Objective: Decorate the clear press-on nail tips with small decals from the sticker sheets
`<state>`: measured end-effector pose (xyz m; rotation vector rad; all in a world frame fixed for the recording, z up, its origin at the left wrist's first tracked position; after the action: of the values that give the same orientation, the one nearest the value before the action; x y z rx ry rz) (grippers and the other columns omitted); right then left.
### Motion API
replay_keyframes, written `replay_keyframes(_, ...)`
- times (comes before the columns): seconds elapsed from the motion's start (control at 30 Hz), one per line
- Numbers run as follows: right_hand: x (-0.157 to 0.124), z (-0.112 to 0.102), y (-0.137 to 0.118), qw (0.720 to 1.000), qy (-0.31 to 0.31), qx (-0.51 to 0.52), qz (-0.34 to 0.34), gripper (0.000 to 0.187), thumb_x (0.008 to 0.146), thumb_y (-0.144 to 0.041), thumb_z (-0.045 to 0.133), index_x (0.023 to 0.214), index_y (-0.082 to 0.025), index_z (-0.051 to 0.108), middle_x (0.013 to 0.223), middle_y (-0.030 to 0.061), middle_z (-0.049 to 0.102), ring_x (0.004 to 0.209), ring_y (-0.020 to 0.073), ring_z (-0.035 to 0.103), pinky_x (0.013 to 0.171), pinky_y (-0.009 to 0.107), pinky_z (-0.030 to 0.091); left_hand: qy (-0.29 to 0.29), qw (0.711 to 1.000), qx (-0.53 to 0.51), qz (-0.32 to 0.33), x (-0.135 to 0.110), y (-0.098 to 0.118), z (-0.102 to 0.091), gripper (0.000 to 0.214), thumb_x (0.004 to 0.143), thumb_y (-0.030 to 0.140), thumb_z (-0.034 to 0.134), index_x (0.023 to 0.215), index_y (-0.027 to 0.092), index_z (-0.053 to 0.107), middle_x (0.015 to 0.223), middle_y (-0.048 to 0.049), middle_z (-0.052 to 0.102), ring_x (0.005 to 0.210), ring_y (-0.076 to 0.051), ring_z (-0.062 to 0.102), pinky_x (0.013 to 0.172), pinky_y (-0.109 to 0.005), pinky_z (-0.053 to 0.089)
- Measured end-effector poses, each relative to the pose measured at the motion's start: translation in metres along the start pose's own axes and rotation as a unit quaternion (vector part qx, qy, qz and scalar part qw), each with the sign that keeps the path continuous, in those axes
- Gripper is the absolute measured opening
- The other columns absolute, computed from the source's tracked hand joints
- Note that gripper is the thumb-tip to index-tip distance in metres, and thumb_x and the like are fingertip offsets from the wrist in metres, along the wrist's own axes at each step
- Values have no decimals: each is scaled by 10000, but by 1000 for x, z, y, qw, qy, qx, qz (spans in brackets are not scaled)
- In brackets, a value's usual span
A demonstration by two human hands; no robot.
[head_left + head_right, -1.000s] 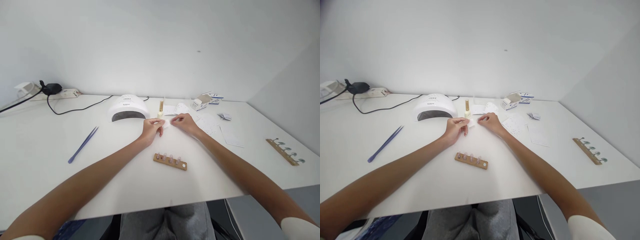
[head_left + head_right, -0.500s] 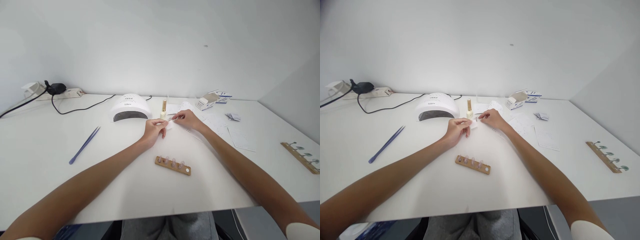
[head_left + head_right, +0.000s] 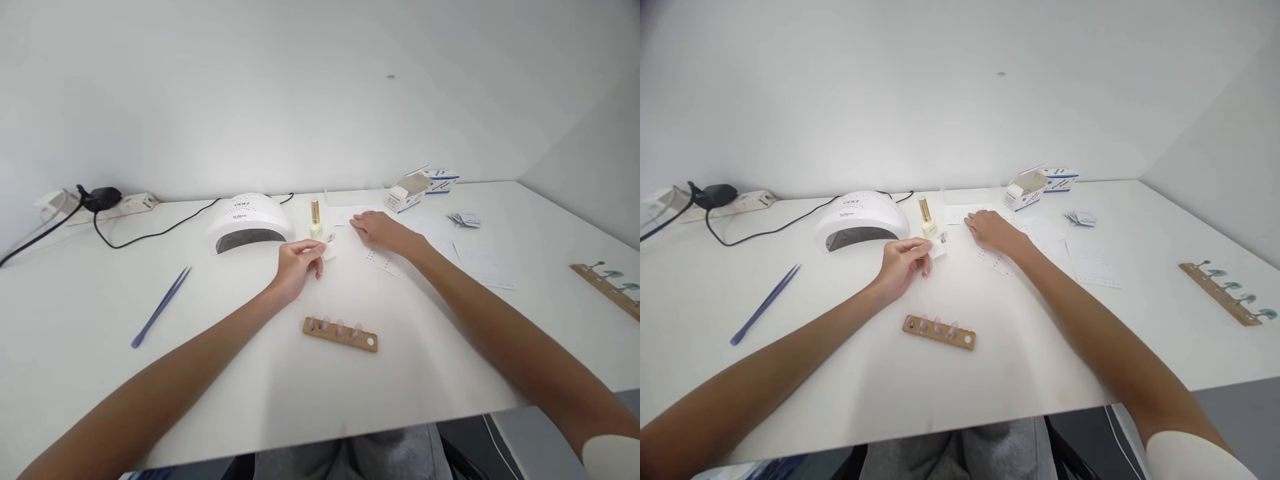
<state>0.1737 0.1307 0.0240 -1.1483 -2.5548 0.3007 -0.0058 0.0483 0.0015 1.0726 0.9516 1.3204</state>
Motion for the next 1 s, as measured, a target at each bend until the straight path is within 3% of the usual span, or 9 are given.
replay_keyframes(0.07,0,-7,0,1000,14,7,12,215,852,-142,466,858,-176,678,927,134,668,1013,312,551,903,481,372,-1,1000,1,1,0,0,0,156,704,248,719,676,101,676,463,-9,536,377,-101,490,401,-247,359)
replay_keyframes(0.17,10,-19,-3,998,52,36,27,253,836,-160,506,1039,-168,655,1118,142,629,1122,325,481,947,510,332,1,1000,2,3,0,1,0,156,703,249,720,668,104,675,446,-1,520,375,-102,490,404,-247,356)
replay_keyframes(0.27,35,-22,-13,994,35,100,17,385,796,-247,600,1176,-185,608,1184,111,617,1026,263,545,860,418,435,0,1000,2,2,0,1,1,167,697,259,726,664,103,674,439,0,514,373,-104,489,402,-247,353)
replay_keyframes(0.43,75,-10,-39,976,-77,199,-38,268,651,-302,737,899,-199,728,982,38,701,802,159,607,721,281,474,1,1000,0,-1,0,1,1,181,684,275,735,674,104,677,436,5,509,372,-103,486,395,-244,353)
replay_keyframes(0.57,87,-1,-43,969,-90,227,-28,253,614,-333,753,808,-172,737,856,36,707,749,163,608,652,272,455,-1,1000,-4,-2,0,0,1,193,680,282,736,660,102,670,451,-2,522,378,-103,490,393,-242,358)
replay_keyframes(0.83,92,-3,-27,970,-15,239,35,237,685,-262,722,898,-159,711,916,74,701,747,170,623,675,299,485,-8,1000,-6,-4,-1,3,3,207,679,284,740,641,101,652,455,-5,534,360,-93,472,385,-243,353)
replay_keyframes(1.0,52,-20,-20,965,13,251,78,235,796,-223,608,1004,-126,660,906,111,690,680,156,626,604,293,497,-8,1000,-12,1,-2,4,3,218,666,292,748,634,100,650,470,-6,538,360,-92,471,381,-247,351)
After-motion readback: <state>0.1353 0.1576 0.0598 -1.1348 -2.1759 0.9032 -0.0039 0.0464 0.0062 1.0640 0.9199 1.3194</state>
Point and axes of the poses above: each hand's wrist, its own x-axis towards the middle knuckle, its own z-axis out of the palm, y = z × x, the point moved 5 cm from there along x, towards the middle knuckle
